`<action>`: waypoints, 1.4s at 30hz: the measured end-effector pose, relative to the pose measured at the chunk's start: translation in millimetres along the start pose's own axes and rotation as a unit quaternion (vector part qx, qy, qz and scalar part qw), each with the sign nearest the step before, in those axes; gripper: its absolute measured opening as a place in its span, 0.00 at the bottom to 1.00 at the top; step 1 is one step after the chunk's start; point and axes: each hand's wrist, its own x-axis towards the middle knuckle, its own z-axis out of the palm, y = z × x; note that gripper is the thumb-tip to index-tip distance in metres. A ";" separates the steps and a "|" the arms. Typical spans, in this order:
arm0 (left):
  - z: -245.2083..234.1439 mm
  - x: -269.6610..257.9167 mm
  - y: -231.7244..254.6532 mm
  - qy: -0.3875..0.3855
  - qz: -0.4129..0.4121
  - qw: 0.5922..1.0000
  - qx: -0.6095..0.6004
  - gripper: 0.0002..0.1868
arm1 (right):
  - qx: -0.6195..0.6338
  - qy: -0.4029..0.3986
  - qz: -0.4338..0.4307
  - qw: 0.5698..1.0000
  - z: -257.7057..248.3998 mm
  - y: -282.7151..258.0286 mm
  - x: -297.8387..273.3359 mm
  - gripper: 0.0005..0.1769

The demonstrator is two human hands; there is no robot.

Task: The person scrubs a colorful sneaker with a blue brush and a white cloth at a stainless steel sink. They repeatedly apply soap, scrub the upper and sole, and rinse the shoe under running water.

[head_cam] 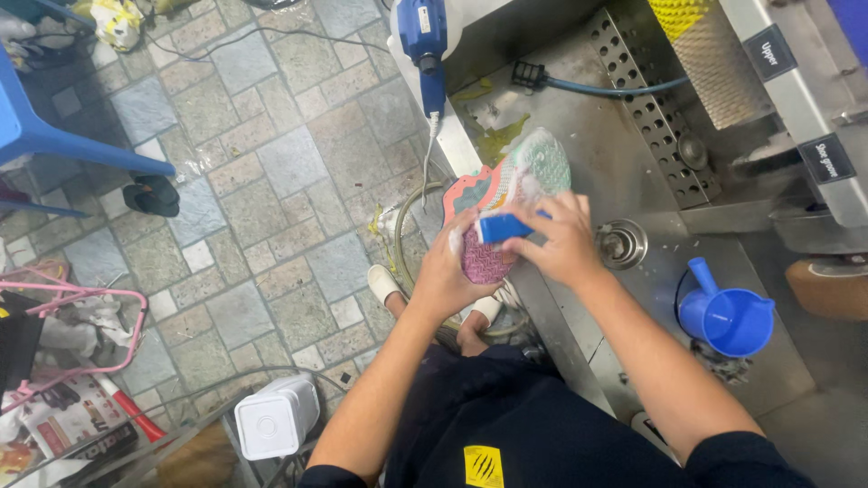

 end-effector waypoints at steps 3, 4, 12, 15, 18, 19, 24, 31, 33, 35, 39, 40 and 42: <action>-3.7 2.7 -1.2 -0.003 -0.008 1.000 0.002 0.57 | 0.031 -0.052 -0.090 0.994 -0.9 -3.6 8.8 0.29; -2.5 -1.3 0.3 -0.010 -0.017 1.000 0.000 0.56 | 0.007 -0.048 -0.068 0.997 -4.4 -4.2 6.5 0.28; -3.3 -0.2 1.8 -0.014 -0.022 0.999 0.033 0.56 | -0.011 -0.004 -0.001 1.000 -11.6 9.4 -0.9 0.27; -1.7 3.1 2.9 -0.006 -0.039 0.999 -0.011 0.54 | 0.012 -0.007 -0.008 1.000 -1.0 14.1 -3.4 0.28; -3.8 -1.0 0.7 -0.024 -0.066 0.996 -0.046 0.55 | -0.091 0.005 0.069 0.993 8.4 12.9 -8.8 0.26; -3.2 -0.7 -1.0 -0.036 -0.072 0.995 -0.055 0.55 | -0.089 0.010 0.074 0.993 7.7 12.3 -11.0 0.26; -5.9 7.2 -7.2 -0.048 -0.009 0.999 -0.024 0.56 | -0.016 0.047 0.079 0.996 -0.4 -13.2 -9.9 0.27; -11.4 7.7 -6.0 -0.052 0.018 0.998 -0.039 0.57 | -0.048 -0.029 0.027 0.998 -16.7 -41.1 -3.4 0.28; -11.9 13.5 -5.1 -0.056 0.033 0.996 -0.058 0.55 | -0.062 -0.001 0.066 0.996 -21.6 -35.4 7.3 0.26; -14.2 21.9 -6.0 -0.069 0.030 0.995 -0.059 0.54 | -0.017 0.000 -0.011 1.000 -23.1 -29.1 18.6 0.27; -15.9 21.6 -5.3 -0.093 0.014 0.993 -0.065 0.56 | -0.051 -0.030 -0.059 0.997 -22.8 -26.2 22.4 0.28; -16.7 20.6 -5.2 -0.095 0.022 0.992 -0.074 0.56 | -0.053 -0.034 -0.038 0.997 -23.4 -25.9 22.8 0.27; -16.7 23.1 -6.3 -0.095 0.034 0.992 -0.073 0.56 | -0.060 -0.038 0.002 0.997 -25.5 -23.1 26.7 0.26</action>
